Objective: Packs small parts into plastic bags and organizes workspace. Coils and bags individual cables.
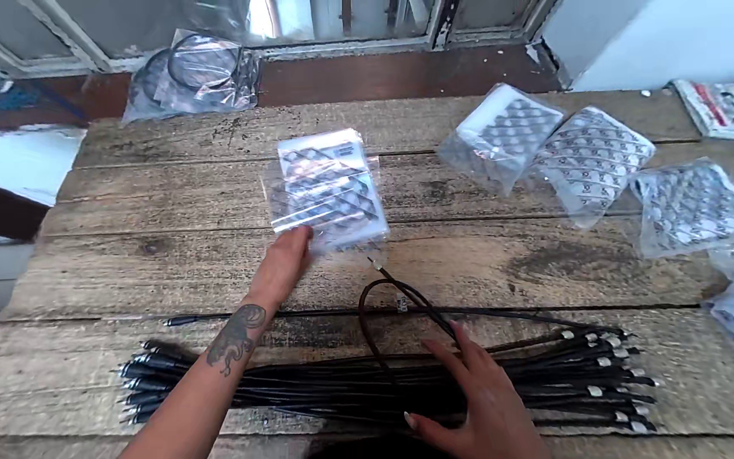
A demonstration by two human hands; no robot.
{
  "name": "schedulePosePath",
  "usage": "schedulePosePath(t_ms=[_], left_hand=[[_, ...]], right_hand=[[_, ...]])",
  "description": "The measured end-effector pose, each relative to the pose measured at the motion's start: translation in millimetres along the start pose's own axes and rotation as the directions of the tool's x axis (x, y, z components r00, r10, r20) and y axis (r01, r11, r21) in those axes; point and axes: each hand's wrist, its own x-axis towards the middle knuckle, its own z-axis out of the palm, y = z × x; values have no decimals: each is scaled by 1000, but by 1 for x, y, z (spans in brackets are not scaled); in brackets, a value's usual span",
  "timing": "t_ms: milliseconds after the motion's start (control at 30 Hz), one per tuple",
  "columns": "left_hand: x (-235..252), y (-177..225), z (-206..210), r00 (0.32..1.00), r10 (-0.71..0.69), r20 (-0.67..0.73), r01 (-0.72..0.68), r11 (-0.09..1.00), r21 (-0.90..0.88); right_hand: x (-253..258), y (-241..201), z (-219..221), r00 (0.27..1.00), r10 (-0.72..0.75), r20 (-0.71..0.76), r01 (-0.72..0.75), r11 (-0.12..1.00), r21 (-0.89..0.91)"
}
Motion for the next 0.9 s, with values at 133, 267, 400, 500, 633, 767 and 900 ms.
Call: schedulePosePath(t_ms=[133,267,400,500,633,767,900], left_hand=[[-46,-29,-4,971,193,-142,-179,978,104],[-115,14,6,942,304,-141,-254,922,293],[-153,74,28,904,384,-186,-336,909,245],[-165,115,34,925,369,-93,-358,927,114],[-189,164,38,892,405,-200,-408,912,24],[-217,163,48,942,-318,-108,274,914,-300],[-229,164,51,849,-232,474,471,738,-483]], right_hand=[[-22,-29,-17,961,-80,265,61,995,81],[-17,-38,5,962,-191,195,170,978,118],[4,-22,19,999,20,42,-27,985,173],[-21,-23,33,994,72,-79,-59,986,157],[-25,-38,44,959,132,-253,-84,978,192],[-18,-27,68,934,183,-306,-117,968,220],[-18,-34,86,933,106,-345,-74,992,105]])
